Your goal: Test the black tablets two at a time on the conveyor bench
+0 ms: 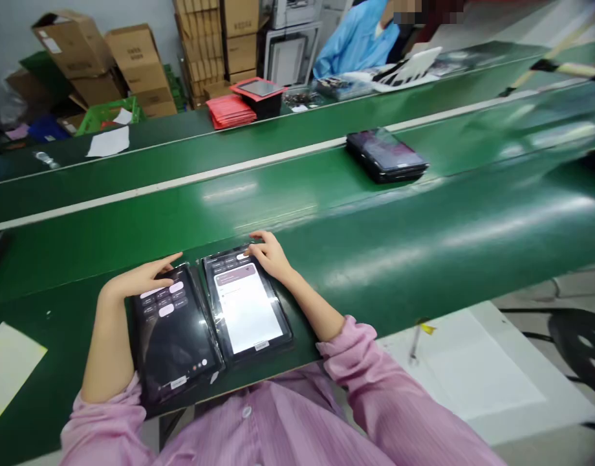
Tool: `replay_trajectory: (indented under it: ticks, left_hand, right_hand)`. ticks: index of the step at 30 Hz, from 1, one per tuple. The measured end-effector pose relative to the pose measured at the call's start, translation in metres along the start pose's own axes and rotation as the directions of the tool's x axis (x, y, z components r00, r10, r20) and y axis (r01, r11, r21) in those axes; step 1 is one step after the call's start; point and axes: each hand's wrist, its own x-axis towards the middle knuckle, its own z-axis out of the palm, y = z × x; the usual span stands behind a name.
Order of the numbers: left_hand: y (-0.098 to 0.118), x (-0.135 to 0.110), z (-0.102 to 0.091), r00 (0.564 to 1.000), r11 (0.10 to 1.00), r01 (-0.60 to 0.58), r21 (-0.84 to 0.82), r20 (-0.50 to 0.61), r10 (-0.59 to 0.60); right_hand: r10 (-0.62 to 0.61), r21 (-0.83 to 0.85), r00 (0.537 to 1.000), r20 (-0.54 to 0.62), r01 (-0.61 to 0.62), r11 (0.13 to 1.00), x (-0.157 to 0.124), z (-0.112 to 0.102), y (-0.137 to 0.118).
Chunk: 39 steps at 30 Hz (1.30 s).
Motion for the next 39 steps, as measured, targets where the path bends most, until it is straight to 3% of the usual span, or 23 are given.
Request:
replay_trajectory:
  ticks: [6, 9, 12, 14, 16, 18, 21, 24, 26, 27, 29, 32, 34, 39]
  left_hand:
    - [0.011, 0.007, 0.004, 0.999, 0.999, -0.037, -0.007, 0.018, 0.037]
    - [0.011, 0.003, 0.001, 0.999, 0.999, 0.011, -0.031, 0.039, -0.009]
    - [0.017, -0.004, 0.003, 0.997, 1.000, 0.003, -0.006, 0.074, -0.002]
    - [0.027, -0.008, 0.009, 0.997, 0.997, -0.002, 0.083, 0.082, -0.005]
    - [0.038, -0.008, 0.018, 0.997, 0.983, 0.029, 0.184, 0.064, -0.041]
    - [0.044, -0.007, 0.024, 0.997, 0.971, 0.067, 0.229, 0.020, -0.074]
    - [0.039, -0.004, 0.021, 0.998, 0.990, 0.044, 0.137, -0.057, -0.036]
    - [0.024, -0.005, 0.009, 0.979, 0.999, 0.032, -0.007, -0.201, -0.032]
    - [0.020, -0.008, 0.006, 0.948, 0.996, 0.079, -0.039, -0.306, -0.087]
    - [0.020, -0.010, 0.008, 0.943, 0.996, 0.083, -0.041, -0.321, -0.092]
    - [0.026, -0.013, 0.017, 0.969, 1.000, 0.029, 0.004, -0.245, -0.027]
    - [0.039, -0.015, 0.035, 0.996, 0.984, -0.027, 0.178, -0.085, 0.042]
    - [0.042, -0.012, 0.040, 0.996, 0.968, -0.006, 0.252, -0.083, 0.028]
    - [0.029, -0.010, 0.020, 0.965, 0.992, 0.027, 0.122, -0.262, 0.006]
  right_hand:
    - [-0.100, -0.106, 0.991, 0.094, 0.110, 0.988, -0.002, 0.001, -0.003]
    - [-0.070, -0.144, 0.992, 0.101, 0.084, 0.986, -0.001, -0.001, -0.003]
    - [-0.018, -0.059, 0.985, 0.172, 0.029, 0.998, -0.002, -0.006, -0.002]
    - [-0.010, 0.007, 0.948, 0.319, 0.008, 1.000, -0.003, -0.011, -0.001]
    - [-0.026, 0.034, 0.878, 0.479, 0.011, 0.999, -0.005, -0.016, -0.001]
    - [-0.030, 0.030, 0.826, 0.563, 0.016, 0.999, -0.006, -0.019, -0.002]
    - [-0.021, 0.054, 0.847, 0.531, -0.009, 0.998, -0.005, -0.019, -0.003]
    - [0.060, 0.139, 0.938, 0.342, -0.114, 0.984, 0.000, -0.015, 0.000]
    - [0.134, 0.196, 0.962, 0.240, -0.183, 0.963, 0.002, -0.014, 0.003]
    - [0.139, 0.212, 0.962, 0.233, -0.190, 0.959, 0.002, -0.014, 0.003]
    - [0.074, 0.210, 0.947, 0.314, -0.145, 0.967, 0.000, -0.017, 0.003]
    - [-0.001, 0.145, 0.865, 0.501, -0.082, 0.986, -0.005, -0.020, -0.003]
    - [0.019, 0.105, 0.832, 0.555, -0.093, 0.990, -0.006, -0.021, -0.006]
    - [0.073, 0.104, 0.909, 0.410, -0.126, 0.987, -0.005, -0.023, -0.004]
